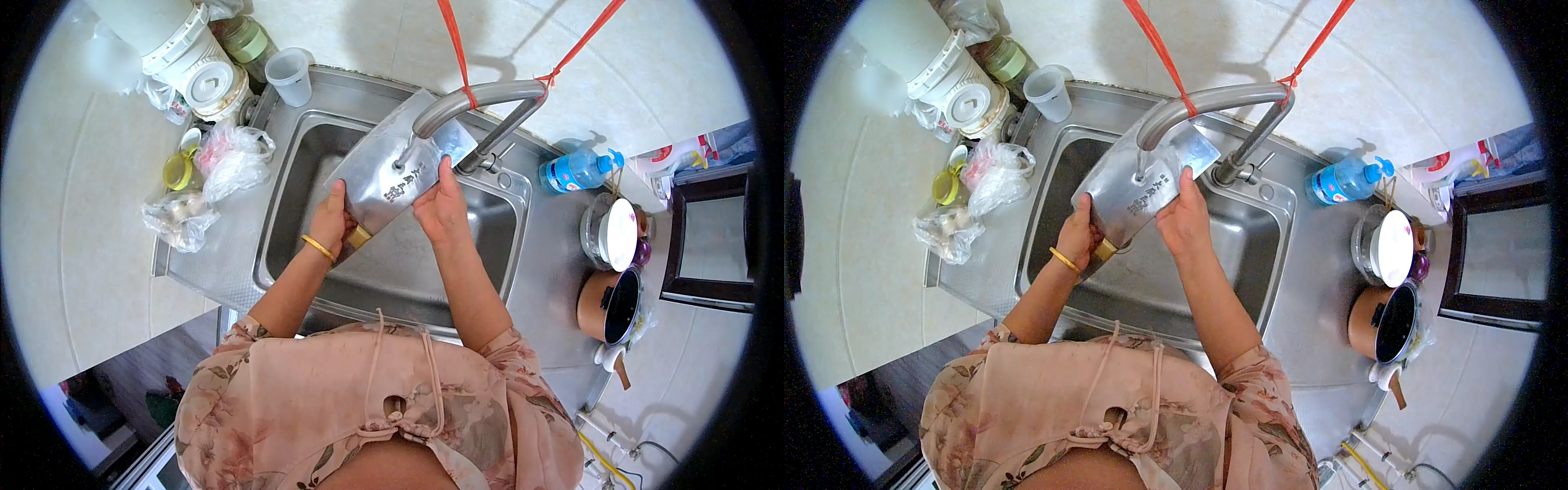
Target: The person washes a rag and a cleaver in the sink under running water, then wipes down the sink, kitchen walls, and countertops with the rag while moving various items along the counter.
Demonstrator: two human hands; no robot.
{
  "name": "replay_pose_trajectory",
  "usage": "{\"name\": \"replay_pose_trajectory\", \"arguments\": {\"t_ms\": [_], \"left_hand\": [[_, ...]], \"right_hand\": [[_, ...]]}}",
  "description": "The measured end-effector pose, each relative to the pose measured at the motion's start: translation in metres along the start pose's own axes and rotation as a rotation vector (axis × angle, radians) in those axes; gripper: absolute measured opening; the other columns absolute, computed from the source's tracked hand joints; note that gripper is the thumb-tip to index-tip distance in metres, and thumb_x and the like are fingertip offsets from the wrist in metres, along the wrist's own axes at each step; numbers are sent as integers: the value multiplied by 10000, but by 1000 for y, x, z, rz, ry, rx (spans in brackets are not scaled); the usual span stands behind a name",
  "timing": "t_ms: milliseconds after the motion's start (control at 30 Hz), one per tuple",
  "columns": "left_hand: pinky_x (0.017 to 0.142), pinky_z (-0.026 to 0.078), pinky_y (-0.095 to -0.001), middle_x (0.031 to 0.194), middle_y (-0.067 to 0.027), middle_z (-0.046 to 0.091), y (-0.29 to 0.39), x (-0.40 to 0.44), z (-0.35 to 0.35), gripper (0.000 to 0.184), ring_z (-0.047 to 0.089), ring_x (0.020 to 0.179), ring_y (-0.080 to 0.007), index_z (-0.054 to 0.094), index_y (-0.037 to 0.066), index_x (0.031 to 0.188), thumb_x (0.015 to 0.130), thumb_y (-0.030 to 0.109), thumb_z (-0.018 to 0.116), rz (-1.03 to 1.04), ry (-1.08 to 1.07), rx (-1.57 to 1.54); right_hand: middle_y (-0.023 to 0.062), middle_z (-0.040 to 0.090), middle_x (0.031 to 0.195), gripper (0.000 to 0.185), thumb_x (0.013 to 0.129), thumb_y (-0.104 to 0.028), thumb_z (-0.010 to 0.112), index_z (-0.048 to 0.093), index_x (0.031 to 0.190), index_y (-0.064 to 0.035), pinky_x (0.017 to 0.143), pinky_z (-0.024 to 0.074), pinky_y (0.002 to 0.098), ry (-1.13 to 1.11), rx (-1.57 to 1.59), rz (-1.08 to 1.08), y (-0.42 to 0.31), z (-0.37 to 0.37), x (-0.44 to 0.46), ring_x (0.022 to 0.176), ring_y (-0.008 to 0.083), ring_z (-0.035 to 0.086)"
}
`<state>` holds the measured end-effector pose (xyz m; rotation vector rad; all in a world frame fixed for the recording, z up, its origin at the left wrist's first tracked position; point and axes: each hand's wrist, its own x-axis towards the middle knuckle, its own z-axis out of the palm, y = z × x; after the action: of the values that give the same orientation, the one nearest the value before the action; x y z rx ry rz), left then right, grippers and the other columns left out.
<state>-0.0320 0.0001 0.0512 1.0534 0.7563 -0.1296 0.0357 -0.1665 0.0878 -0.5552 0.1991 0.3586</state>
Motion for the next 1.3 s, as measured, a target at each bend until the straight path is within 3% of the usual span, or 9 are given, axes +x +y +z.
{"name": "replay_pose_trajectory", "arguments": {"t_ms": [133,333,433,533,633,767,933,1133,1300], "left_hand": [[555,433,-253,755,-43,564,-3,6,-10,481,523,606,-133,559,-12,977,797,424,654,21,-133,72],[657,471,-294,811,-94,608,-25,-5,-11,852,581,690,-176,286,-113,1307,687,211,771,368,-125,724],[648,470,-337,819,-146,625,-19,-24,1,715,613,721,-217,374,-72,1283,718,208,711,475,-46,944],[613,466,-335,758,-121,614,-43,-7,-7,641,597,661,-203,387,-28,1300,757,185,654,770,-92,910],[505,428,-302,663,-67,561,-56,6,-13,430,526,540,-166,500,6,1194,801,155,588,621,-257,593],[417,333,-251,594,-20,477,-12,-17,-6,125,422,455,-112,549,46,886,817,146,521,-34,-404,136],[405,297,-241,525,-14,415,0,-16,-26,222,365,395,-96,460,54,629,827,155,467,-286,-693,0],[465,308,-264,465,-5,383,-6,-15,-34,334,354,385,-109,395,97,539,843,228,437,-326,-854,-35],[521,354,-269,481,-21,406,-18,-8,-25,319,391,432,-121,428,85,569,857,222,437,-363,-848,-125]], "right_hand": [[70,561,1177,352,948,-297,417,471,1200,-58,984,380,400,-29,42,-4,1,1,0,1107,219,522],[91,515,1235,369,953,-285,406,445,1226,-40,984,375,396,25,-35,-98,10,6,6,1141,224,487],[115,511,1227,419,954,-279,407,400,1258,9,994,351,374,63,-80,-80,17,12,3,1128,230,489],[159,366,1353,446,952,-227,384,314,1316,22,1047,259,377,1,-511,-236,40,25,-8,1244,272,361],[190,184,1457,580,920,-256,426,210,1388,10,1093,113,401,-41,-1160,-518,71,13,-13,1353,307,167],[191,113,1474,672,876,-309,488,188,1406,-24,1096,63,424,-479,-1621,-753,70,2,-14,1372,309,98],[170,178,1460,722,832,-410,508,244,1380,-22,1077,103,507,-635,-2144,-728,33,18,15,1350,337,164],[163,275,1425,651,842,-413,491,350,1325,0,1055,151,537,-146,-2201,-829,-12,-5,66,1319,333,248],[226,269,1406,600,842,-336,547,388,1289,31,1058,190,488,7,-1835,-825,-29,-52,52,1297,372,263]]}}
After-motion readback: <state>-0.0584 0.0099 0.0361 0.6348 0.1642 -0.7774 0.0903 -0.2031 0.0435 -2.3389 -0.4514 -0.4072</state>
